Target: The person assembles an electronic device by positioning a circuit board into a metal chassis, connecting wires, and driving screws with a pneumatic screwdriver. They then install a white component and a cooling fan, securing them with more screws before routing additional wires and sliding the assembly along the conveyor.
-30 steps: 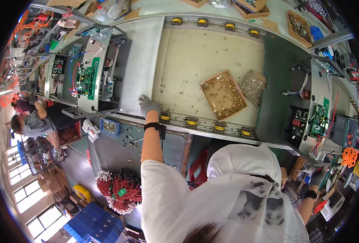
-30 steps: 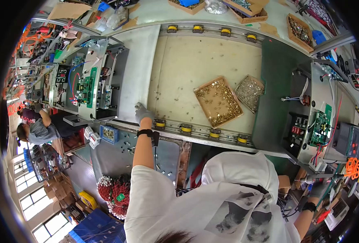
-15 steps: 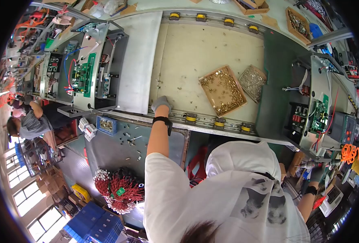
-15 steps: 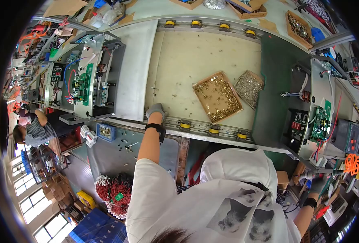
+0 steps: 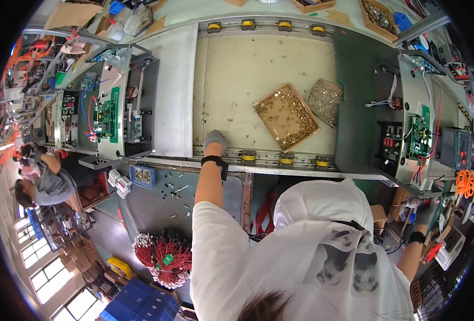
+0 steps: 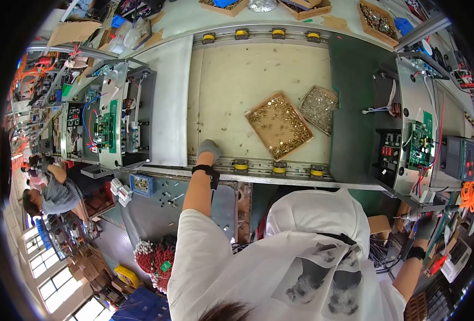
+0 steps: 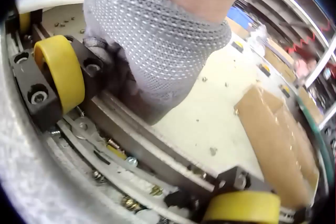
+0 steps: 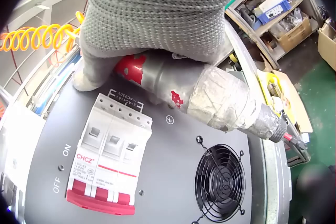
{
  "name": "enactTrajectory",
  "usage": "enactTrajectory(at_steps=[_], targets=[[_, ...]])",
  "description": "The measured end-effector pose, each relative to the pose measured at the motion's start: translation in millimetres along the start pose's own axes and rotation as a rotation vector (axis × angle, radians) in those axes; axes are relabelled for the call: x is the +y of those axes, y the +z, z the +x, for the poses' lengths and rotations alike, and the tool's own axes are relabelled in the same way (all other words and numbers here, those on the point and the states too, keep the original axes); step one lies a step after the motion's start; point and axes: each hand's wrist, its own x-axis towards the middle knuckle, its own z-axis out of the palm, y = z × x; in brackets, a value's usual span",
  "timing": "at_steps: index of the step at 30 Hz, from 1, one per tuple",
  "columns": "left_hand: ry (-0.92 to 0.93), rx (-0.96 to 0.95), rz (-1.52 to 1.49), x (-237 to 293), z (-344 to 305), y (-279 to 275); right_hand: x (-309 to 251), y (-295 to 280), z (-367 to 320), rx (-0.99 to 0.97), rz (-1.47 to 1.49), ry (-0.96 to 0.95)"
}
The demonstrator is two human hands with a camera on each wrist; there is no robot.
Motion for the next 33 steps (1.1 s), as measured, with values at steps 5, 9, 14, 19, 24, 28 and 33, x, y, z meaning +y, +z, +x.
enactTrajectory(at_steps=[5, 9, 14, 19, 24, 28, 33], targets=[[0.015, 0.049, -0.87, -26.7, -11.0, -14.1, 1.7, 5.8, -0.7, -0.093, 0.302, 0.048], [0.064, -0.049, -1.493, -36.4, -5.0, -9.1, 5.7, 17.1, -4.1, -0.054, 0.287, 0.053], [0.149, -0.036, -1.591, -28.7, -10.0, -8.8, 0.5, 46.8, -11.2, 0.015, 0.269, -0.018], [0.304, 0.313, -1.411, -24.5, -12.6, -5.1, 33.4, 48.0, -3.1, -0.013, 0.352, -0.094], [0.287, 0.173, -1.806, -25.7, 40.3, 25.1, -45.0, 154.9, -68.7, 0.156, 0.434, -0.194], [0.12, 0.182, -2.08, 2.8, -0.3, -8.9, -46.7, 150.5, -86.9, 0.181, 0.479, -0.195], [0.292, -0.017, -1.996, 82.9, -70.0, -53.4, -77.9, 140.1, -146.2, 0.098, 0.512, -0.305]])
